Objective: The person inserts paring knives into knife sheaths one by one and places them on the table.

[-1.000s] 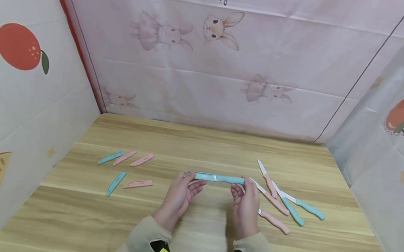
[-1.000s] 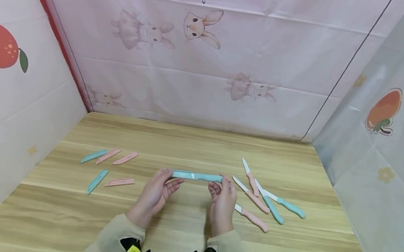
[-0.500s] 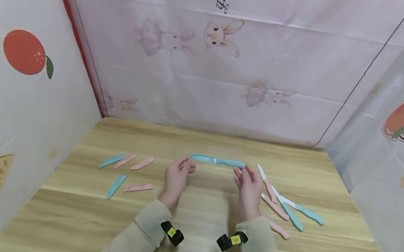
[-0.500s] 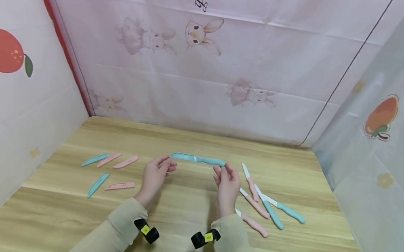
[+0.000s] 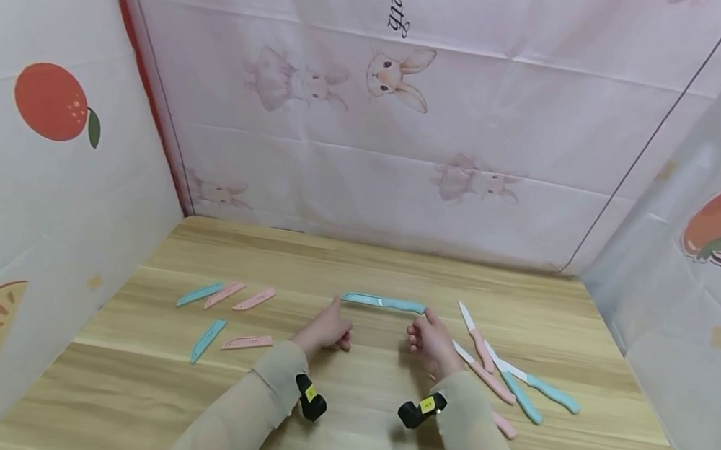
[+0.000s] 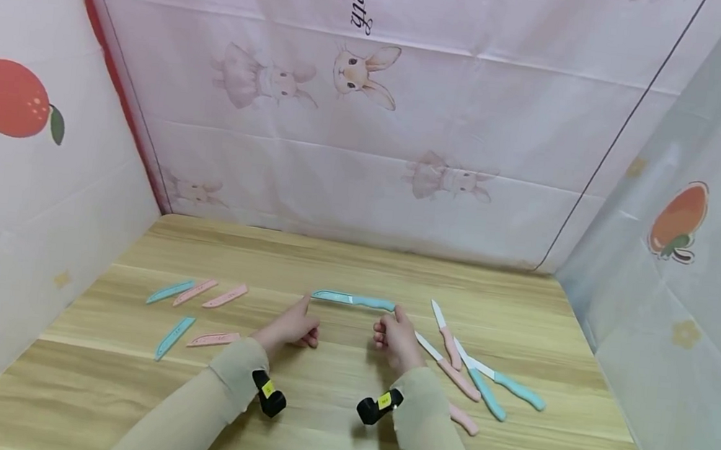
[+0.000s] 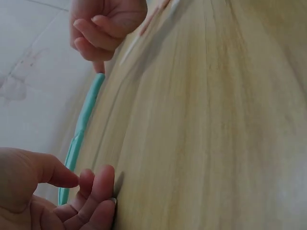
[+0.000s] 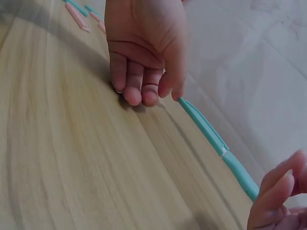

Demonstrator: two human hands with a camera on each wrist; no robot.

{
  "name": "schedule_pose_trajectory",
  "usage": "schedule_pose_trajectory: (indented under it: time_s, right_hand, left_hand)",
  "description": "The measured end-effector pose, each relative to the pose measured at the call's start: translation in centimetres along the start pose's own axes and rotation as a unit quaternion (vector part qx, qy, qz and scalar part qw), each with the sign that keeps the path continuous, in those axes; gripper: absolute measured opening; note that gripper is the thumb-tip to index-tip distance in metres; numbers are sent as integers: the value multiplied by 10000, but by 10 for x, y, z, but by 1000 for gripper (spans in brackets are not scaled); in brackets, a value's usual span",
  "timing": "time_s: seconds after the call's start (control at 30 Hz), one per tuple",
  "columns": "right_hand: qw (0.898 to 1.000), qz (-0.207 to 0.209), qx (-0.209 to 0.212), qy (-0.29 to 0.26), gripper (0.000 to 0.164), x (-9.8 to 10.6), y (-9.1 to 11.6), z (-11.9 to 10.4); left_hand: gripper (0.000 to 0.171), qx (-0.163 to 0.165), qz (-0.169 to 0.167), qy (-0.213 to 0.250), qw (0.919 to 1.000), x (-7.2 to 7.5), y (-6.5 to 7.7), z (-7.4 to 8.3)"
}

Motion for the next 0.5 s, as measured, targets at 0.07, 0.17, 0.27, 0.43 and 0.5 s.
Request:
schedule_pose_trajectory:
  time_s: [0.07, 0.17, 0.27, 0.43, 0.5]
  right_hand:
    - [9999, -113, -21, 29, 62, 2, -3, 3]
    - [9997, -183, -136, -51, 65, 4, -6, 5]
    - [9993, -245, -257, -91, 68, 6, -8, 6]
    - [9984, -257, -490, -112, 69, 8, -9, 9]
    - [9982, -268, -532, -92, 69, 8, -10, 11]
  left_hand:
    - [70, 81, -9, -70, 9999, 1, -3, -2]
    - [69, 239, -65, -97, 9996, 1, -5, -4]
    - [68, 371, -117, -154, 9991, 1, -5, -3]
    - [67, 510, -229, -489, 9972, 3, -5, 1]
    - [67, 567, -286, -685, 9956, 4, -5, 2]
Point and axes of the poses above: each hand's wrist, its own y-axis away from the middle knuckle, its own x-axis out of the back of the hand, z = x × y, the point moved 3 cm from there along -y, towards the middle knuckle, and after that the axes turned 8 degrees about -z, right-handed, at the moved point
